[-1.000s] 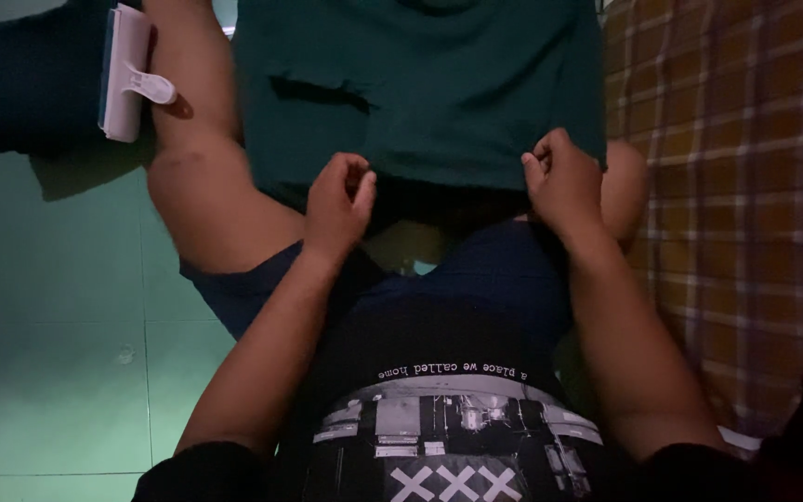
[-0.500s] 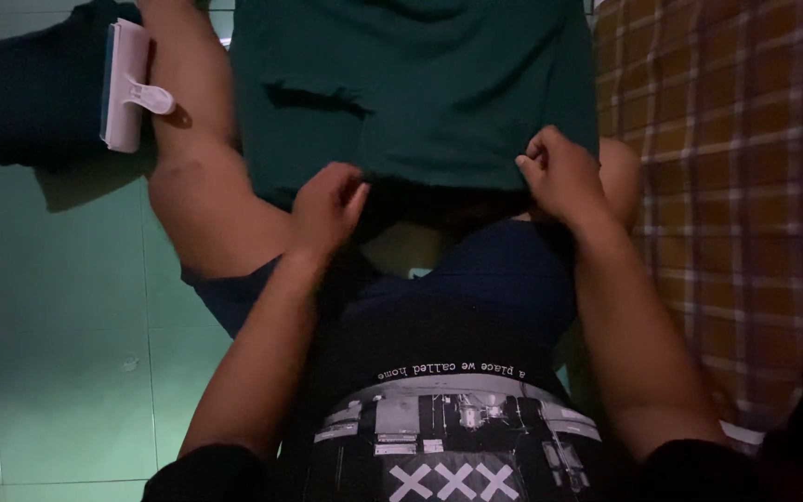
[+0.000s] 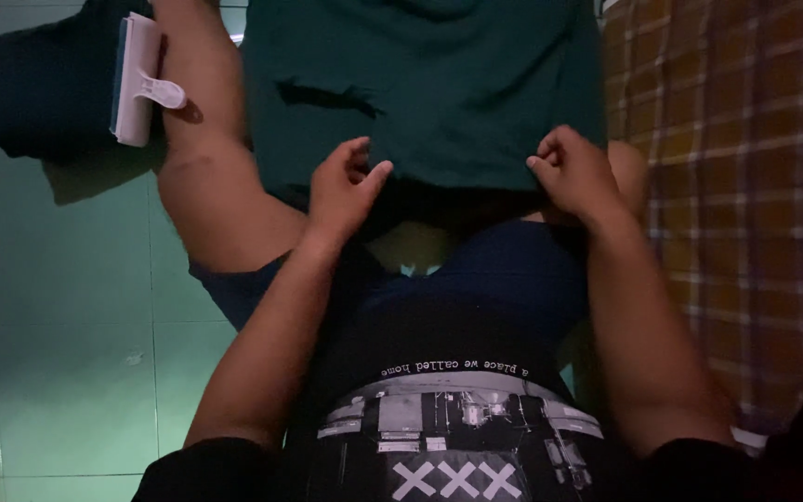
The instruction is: Using a lint roller to remove lint and debris from green fabric garments
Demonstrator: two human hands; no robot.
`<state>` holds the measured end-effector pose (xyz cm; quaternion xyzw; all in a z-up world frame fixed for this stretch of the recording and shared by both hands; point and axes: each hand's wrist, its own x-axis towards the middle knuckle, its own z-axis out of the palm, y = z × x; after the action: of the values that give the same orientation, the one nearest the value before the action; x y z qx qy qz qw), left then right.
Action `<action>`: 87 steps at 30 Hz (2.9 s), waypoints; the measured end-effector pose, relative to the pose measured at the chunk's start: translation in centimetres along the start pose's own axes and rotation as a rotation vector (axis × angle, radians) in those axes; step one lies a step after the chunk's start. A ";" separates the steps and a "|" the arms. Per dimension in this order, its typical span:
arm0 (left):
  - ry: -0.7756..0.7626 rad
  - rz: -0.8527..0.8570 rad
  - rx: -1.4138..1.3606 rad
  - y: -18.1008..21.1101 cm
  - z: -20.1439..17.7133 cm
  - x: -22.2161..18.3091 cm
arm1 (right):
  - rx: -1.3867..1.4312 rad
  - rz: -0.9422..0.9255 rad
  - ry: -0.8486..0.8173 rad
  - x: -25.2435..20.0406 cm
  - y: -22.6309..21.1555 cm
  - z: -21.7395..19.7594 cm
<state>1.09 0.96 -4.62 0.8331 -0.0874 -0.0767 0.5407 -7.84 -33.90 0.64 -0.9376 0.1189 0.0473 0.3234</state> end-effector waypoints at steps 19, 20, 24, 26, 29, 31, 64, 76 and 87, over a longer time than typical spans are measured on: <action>0.222 0.085 0.342 -2.0 -9.2 10.6 | 0.257 0.188 0.168 9.6 2.8 -2.7; 0.177 0.040 0.309 -3.0 -9.1 12.7 | 0.262 0.183 0.161 12.1 3.0 -2.9; 0.073 -0.145 0.372 -5.3 -8.0 19.2 | 0.554 0.349 0.184 18.8 2.2 -3.0; 0.040 -0.194 0.340 -4.5 -7.9 20.1 | 0.516 0.335 0.190 19.9 2.4 -2.9; -0.001 -0.241 0.329 -6.5 -7.5 21.6 | 0.412 0.300 0.205 21.4 2.5 -2.9; 0.001 -0.237 0.351 -7.6 -7.8 22.1 | 0.348 0.269 0.215 22.9 2.5 -3.1; -0.005 0.549 0.843 -4.3 -6.7 26.9 | -0.376 -0.373 0.017 23.9 -12.3 8.4; 0.212 0.422 1.074 0.1 -11.9 21.2 | -0.466 -0.501 0.452 22.3 -10.3 9.0; -0.129 0.909 1.020 -3.8 -11.9 13.1 | -0.497 -0.543 -0.087 7.8 -7.8 7.5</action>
<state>16.68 10.00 -3.71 0.8580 -0.4856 0.1589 0.0531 1.55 -24.84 -1.92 -0.9820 -0.1633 0.0269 0.0912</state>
